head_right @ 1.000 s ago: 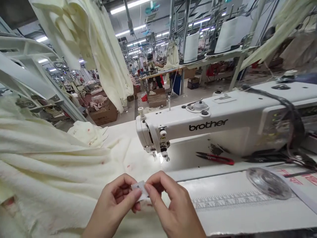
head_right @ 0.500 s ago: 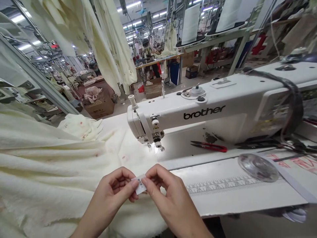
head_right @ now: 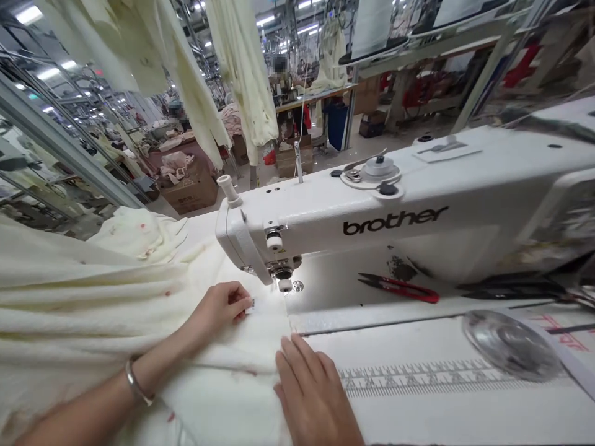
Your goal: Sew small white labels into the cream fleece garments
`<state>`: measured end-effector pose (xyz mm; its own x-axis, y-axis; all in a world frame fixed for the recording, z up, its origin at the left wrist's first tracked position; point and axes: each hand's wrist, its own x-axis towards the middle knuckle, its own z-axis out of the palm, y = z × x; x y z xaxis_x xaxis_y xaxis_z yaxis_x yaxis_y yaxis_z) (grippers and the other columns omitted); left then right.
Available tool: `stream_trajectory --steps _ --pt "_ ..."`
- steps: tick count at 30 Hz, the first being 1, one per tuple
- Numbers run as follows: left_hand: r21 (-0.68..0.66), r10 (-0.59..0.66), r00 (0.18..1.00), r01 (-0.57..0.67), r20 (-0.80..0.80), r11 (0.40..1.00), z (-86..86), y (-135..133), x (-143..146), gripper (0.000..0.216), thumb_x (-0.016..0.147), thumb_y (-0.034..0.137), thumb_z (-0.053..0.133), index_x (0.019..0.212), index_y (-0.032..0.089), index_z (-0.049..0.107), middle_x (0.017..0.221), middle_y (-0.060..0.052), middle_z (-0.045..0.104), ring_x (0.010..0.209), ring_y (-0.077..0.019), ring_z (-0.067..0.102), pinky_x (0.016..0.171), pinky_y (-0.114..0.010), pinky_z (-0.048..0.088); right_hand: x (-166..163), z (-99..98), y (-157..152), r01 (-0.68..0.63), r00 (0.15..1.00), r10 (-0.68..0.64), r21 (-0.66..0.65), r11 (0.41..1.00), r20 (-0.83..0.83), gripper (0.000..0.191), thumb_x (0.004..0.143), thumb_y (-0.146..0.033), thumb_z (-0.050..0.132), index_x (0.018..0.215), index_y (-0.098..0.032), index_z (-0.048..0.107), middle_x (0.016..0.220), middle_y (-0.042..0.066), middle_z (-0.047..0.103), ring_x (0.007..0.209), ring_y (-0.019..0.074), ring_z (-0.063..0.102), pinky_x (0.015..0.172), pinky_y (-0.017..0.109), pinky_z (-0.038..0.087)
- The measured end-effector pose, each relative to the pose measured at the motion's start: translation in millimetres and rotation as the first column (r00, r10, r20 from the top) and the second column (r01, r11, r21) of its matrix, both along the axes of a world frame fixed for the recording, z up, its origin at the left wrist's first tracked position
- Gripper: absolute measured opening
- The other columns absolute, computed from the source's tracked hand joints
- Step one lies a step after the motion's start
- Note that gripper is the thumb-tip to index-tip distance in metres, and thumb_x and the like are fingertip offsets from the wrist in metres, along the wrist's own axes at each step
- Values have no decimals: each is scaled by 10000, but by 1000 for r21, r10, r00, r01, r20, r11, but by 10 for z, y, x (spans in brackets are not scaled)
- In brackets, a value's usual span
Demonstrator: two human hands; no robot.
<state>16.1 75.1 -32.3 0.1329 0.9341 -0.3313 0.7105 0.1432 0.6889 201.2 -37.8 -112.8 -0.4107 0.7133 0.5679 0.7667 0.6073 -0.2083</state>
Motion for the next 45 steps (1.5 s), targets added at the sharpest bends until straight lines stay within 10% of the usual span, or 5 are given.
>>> stream_trajectory --steps 6,15,41,45 --pt "-112 21 981 1 191 994 41 -127 166 154 768 300 571 707 158 573 576 -7 608 558 -141 580 599 -253 457 -54 101 130 115 972 -146 -165 979 -184 126 929 -125 429 832 -162 500 886 89 533 884 225 528 757 359 398" --pt "-153 32 989 -10 142 988 -232 -168 266 143 774 292 573 725 158 590 562 21 578 543 -125 571 583 -238 418 -60 44 129 208 970 -225 -159 965 -95 280 948 -191 387 1182 -124 525 967 101 532 910 221 523 773 357 420" --pt "-108 20 998 -13 66 994 -260 -158 297 110 765 256 541 697 173 568 586 10 585 577 -147 588 585 -257 439 -71 103 144 195 975 -210 -177 965 -69 295 945 -159 384 1169 -111 570 930 100 526 880 208 495 710 332 402" --pt "67 -76 993 83 -90 994 -132 -231 233 145 794 265 577 877 153 620 763 -43 655 705 -197 625 705 -341 504 -91 124 146 196 977 -205 -134 971 -57 265 931 -121 421 1141 -78 577 916 106 515 883 220 487 717 344 386"
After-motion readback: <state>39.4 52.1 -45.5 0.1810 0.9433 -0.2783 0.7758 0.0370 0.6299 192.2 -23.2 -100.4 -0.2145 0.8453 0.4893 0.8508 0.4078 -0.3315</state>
